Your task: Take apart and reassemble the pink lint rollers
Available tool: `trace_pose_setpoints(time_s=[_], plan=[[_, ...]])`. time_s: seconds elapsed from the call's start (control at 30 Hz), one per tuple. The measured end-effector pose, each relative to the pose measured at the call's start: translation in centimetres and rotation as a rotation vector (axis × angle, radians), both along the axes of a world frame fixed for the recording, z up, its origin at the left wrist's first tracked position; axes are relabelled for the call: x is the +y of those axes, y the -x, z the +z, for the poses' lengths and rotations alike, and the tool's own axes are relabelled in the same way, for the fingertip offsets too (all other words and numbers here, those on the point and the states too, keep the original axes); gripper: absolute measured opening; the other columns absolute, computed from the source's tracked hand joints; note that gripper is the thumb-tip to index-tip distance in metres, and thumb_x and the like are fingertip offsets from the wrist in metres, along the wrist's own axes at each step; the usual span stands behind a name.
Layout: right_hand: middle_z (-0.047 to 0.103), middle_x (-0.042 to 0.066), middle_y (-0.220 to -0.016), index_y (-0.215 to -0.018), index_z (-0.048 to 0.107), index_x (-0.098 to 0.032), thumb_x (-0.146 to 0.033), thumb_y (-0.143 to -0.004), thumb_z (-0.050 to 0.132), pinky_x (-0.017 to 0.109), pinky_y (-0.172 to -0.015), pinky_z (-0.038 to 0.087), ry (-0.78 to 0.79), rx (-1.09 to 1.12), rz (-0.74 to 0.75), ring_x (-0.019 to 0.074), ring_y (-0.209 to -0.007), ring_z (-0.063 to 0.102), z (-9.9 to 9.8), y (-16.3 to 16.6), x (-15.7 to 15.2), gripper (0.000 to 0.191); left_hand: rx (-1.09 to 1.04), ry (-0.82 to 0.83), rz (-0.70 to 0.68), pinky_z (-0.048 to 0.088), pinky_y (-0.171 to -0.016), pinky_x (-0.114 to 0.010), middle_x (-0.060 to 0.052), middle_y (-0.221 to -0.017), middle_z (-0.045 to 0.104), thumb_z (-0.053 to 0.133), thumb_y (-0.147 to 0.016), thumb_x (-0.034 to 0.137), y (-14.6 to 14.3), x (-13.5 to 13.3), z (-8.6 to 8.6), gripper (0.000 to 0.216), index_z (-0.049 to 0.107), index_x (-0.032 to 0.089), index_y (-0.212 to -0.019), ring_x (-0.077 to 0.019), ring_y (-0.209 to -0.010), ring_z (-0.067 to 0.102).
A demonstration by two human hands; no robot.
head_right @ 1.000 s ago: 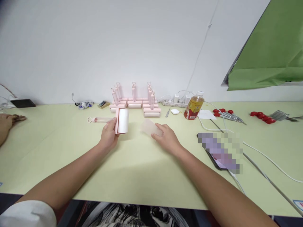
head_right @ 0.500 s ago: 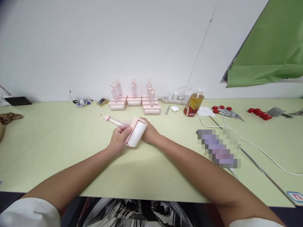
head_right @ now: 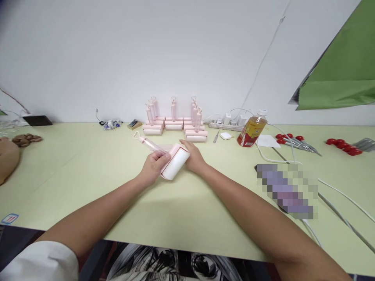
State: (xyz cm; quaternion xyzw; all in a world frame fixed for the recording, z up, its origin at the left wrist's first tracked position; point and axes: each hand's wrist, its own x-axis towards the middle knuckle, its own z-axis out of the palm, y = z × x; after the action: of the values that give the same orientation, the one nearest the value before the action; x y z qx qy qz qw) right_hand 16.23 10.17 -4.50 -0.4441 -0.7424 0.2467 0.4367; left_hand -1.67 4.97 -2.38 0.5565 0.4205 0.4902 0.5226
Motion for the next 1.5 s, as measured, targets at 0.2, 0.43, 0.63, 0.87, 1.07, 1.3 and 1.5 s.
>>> trace_pose_setpoints(time_s=[0.2, 0.43, 0.63, 0.87, 1.07, 1.3, 1.5], plan=[[0.066, 0.006, -0.091, -0.1, 0.061, -0.018, -0.049, -0.081, 0.057, 0.029, -0.059, 0.044, 0.599, 0.277, 0.253, 0.0168, -0.069, 0.06, 3.3, -2.0, -6.7, 0.036, 0.493, 0.023, -0.557, 0.034, -0.053, -0.023, 0.001, -0.065, 0.055, 0.068, -0.072, 0.04, 0.7, -1.3, 1.8, 0.027, 0.064, 0.014, -0.073, -0.011, -0.059, 0.048], [0.051, -0.005, -0.062, -0.07, 0.05, -0.019, -0.031, -0.072, 0.063, 0.023, -0.054, 0.034, 0.538, 0.231, 0.188, 0.0106, -0.058, 0.046, 1.9, -1.4, -10.0, 0.017, 0.692, -0.267, -0.517, 0.043, -0.064, -0.027, -0.003, -0.081, 0.063, 0.059, -0.081, 0.049, -0.4, -2.5, 1.2, 0.036, 0.068, 0.015, -0.089, -0.0164, -0.074, 0.056], [0.055, -0.003, -0.058, -0.068, 0.053, -0.02, -0.034, -0.072, 0.059, 0.025, -0.05, 0.035, 0.565, 0.452, -0.025, 0.0115, -0.052, 0.046, 1.8, -3.1, -8.7, 0.015, 1.14, -0.671, 0.06, 0.031, -0.104, -0.05, -0.015, -0.138, 0.048, 0.049, -0.088, 0.04, 1.5, 0.8, 0.1, 0.049, 0.054, 0.019, -0.132, -0.0324, -0.125, 0.043], [0.058, -0.001, -0.062, -0.067, 0.055, -0.02, -0.039, -0.072, 0.066, 0.025, -0.049, 0.041, 0.523, 0.676, -0.217, 0.0126, -0.054, 0.05, 2.1, -3.3, -8.2, 0.022, 1.349, -0.495, 0.074, 0.016, -0.112, -0.057, -0.02, -0.149, 0.035, 0.051, -0.086, 0.047, 3.4, 4.1, -1.9, 0.066, 0.038, 0.017, -0.143, -0.0364, -0.14, 0.025], [0.066, 0.002, -0.078, -0.082, 0.058, -0.019, -0.047, -0.067, 0.077, 0.027, -0.058, 0.052, 0.535, 0.841, -0.197, 0.0149, -0.066, 0.061, 1.3, -2.8, -8.2, 0.037, 0.836, -0.572, 0.15, 0.022, -0.113, -0.051, -0.018, -0.142, 0.044, 0.036, -0.096, 0.04, 2.0, 2.5, -0.9, 0.047, 0.046, 0.016, -0.135, -0.0292, -0.135, 0.036], [0.068, 0.004, -0.091, -0.088, 0.056, -0.023, -0.042, -0.064, 0.083, 0.04, -0.074, 0.058, 0.503, 0.721, 0.111, 0.0211, -0.078, 0.068, 1.2, -2.1, -9.4, 0.041, -0.12, 0.083, -0.259, 0.049, -0.063, -0.028, -0.007, -0.104, 0.065, 0.064, -0.079, 0.051, -1.6, -1.4, -1.1, 0.073, 0.036, 0.023, -0.141, -0.0178, -0.074, 0.062], [0.062, 0.002, -0.092, -0.102, 0.058, -0.024, -0.052, -0.079, 0.067, 0.027, -0.051, 0.051, 0.542, 0.752, 0.139, 0.0121, -0.061, 0.06, 0.5, -2.8, -8.6, 0.037, -0.068, 0.168, -0.488, 0.042, -0.058, -0.024, -0.008, -0.091, 0.068, 0.074, -0.071, 0.038, 0.5, 0.0, 0.0, 0.06, 0.061, 0.016, -0.125, -0.0174, -0.07, 0.06]])
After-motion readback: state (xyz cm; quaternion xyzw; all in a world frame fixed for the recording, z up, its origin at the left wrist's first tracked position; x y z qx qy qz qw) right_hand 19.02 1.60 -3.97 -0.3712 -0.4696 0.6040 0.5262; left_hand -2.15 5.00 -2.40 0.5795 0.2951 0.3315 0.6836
